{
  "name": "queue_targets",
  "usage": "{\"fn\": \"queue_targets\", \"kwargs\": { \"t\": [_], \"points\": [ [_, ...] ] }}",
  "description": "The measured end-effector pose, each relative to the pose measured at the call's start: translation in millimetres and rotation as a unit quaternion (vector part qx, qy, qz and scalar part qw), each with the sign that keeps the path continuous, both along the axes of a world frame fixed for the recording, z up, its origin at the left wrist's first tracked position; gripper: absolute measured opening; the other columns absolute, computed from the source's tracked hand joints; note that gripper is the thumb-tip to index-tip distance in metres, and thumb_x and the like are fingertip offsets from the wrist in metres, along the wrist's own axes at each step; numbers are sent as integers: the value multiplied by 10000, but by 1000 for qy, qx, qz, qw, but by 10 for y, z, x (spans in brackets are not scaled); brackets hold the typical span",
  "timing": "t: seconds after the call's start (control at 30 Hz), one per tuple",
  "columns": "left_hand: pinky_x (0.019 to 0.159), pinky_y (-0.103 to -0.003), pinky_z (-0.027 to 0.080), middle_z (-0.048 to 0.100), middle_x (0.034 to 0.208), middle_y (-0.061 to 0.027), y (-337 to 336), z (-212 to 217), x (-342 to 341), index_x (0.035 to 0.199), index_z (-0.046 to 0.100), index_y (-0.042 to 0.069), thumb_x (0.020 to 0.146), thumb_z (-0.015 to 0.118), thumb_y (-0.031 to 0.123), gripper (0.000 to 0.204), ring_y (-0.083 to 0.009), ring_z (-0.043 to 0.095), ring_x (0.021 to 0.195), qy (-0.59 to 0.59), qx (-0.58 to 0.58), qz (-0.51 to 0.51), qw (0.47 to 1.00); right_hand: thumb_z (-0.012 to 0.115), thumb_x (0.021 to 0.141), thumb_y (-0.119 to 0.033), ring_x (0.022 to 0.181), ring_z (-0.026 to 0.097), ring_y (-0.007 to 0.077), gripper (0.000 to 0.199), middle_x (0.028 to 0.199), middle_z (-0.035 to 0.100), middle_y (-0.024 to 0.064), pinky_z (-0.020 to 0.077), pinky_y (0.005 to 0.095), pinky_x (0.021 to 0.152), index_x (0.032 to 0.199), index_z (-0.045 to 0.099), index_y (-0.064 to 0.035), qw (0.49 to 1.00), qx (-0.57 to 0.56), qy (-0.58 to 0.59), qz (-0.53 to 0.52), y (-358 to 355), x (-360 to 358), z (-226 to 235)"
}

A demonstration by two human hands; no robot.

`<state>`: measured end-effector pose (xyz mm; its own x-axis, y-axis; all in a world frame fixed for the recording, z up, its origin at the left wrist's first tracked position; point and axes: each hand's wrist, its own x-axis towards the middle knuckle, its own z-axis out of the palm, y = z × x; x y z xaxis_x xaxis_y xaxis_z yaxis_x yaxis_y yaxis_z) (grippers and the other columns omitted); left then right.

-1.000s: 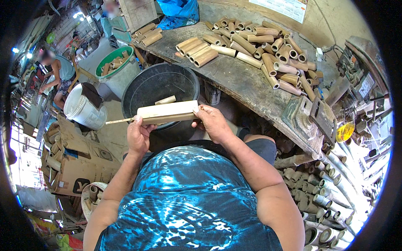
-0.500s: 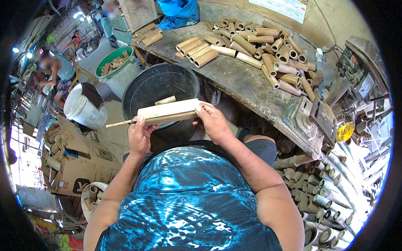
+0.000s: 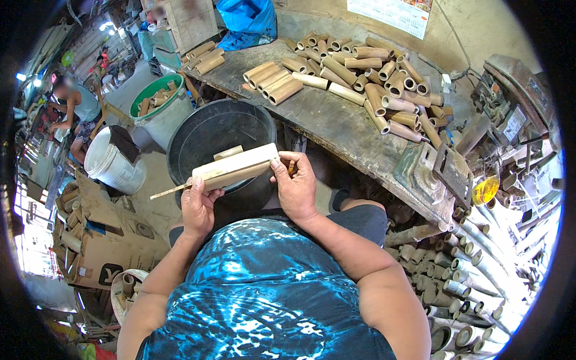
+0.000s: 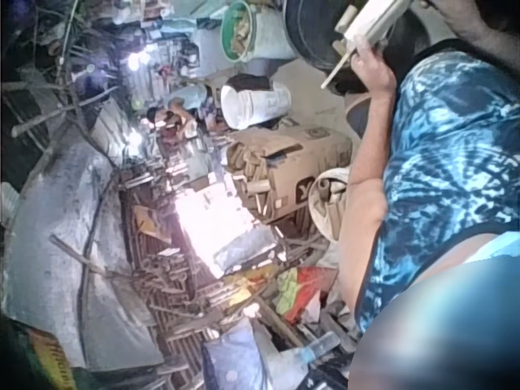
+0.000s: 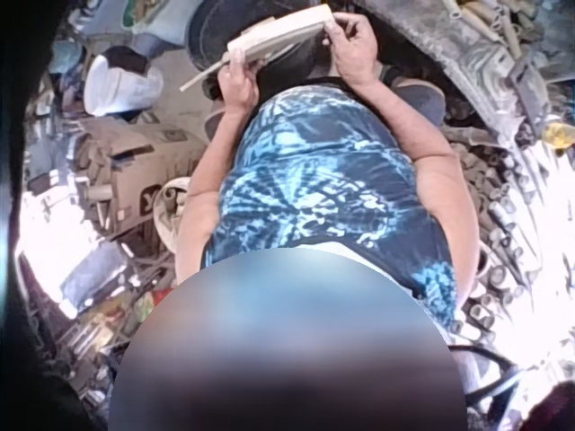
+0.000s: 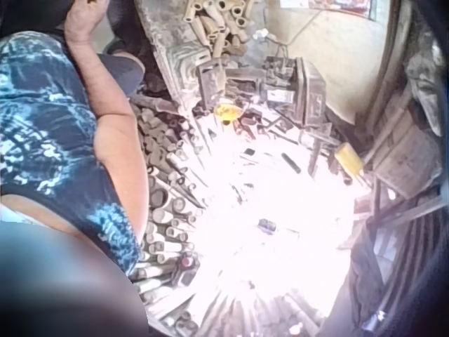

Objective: The person repeatedly picks up cylindrical wooden handles, aligns a thin wooden stick along their length, and marks them with a pencil. They rotate the handles to mark multiple sides, then place the marked pieces on a nearby table.

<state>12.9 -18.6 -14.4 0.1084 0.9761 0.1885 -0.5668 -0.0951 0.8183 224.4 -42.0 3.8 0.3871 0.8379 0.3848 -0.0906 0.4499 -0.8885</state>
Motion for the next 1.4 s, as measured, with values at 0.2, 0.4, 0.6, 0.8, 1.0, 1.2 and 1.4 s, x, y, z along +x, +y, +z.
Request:
{"fn": "queue_targets", "kwargs": {
  "t": [0.2,0.4,0.6,0.8,1.0,1.2,1.4],
  "points": [
    [763,-302,562,663,984,-90,-43,57,40,1146,574,-7,1013,510,253,298,-128,631,788,-8,-8,6,1000,626,945,-73,737,551,60,131,909,606,29,509,214,604,1062,611,-19,992,5,-116,-46,-6,43,-12],
    [765,-301,561,657,978,-85,-46,51,-7,1132,566,-3,1007,522,259,294,-123,622,796,1,-16,5,1000,651,920,-63,673,535,33,107,813,599,-18,493,196,596,1026,659,-48,989,-39,-144,9,4,181,22],
    [782,-311,563,659,979,-65,11,30,-76,1218,549,25,991,544,260,326,-110,609,759,-15,-52,-33,998,576,952,-13,718,541,43,66,875,584,-10,516,207,605,998,612,-44,986,-51,-113,115,28,257,-6],
    [797,-320,568,643,946,-51,37,53,-137,1177,549,25,967,590,188,269,-103,603,771,-27,-115,-80,990,583,932,31,798,578,64,95,905,606,5,554,227,638,992,623,-30,979,-29,-166,117,93,305,-108],
    [789,-316,577,621,957,-41,37,93,-116,1168,549,20,961,616,174,266,-90,591,750,46,-93,-72,992,568,930,54,804,595,77,113,919,617,29,571,241,660,986,632,-20,983,-29,-135,119,124,348,-112],
    [747,-336,577,570,852,-11,23,62,-121,1073,575,52,960,621,287,266,-102,562,698,84,-99,-71,989,568,936,43,730,591,76,100,900,621,42,537,226,627,993,636,-3,985,-31,-117,125,119,379,-51],
    [683,-339,589,534,766,-7,56,-32,-144,954,589,54,950,617,339,287,-106,536,614,80,-101,-65,990,581,946,0,677,589,77,76,870,620,44,508,215,603,1000,633,12,987,-47,-101,120,78,366,13]
  ]
}}
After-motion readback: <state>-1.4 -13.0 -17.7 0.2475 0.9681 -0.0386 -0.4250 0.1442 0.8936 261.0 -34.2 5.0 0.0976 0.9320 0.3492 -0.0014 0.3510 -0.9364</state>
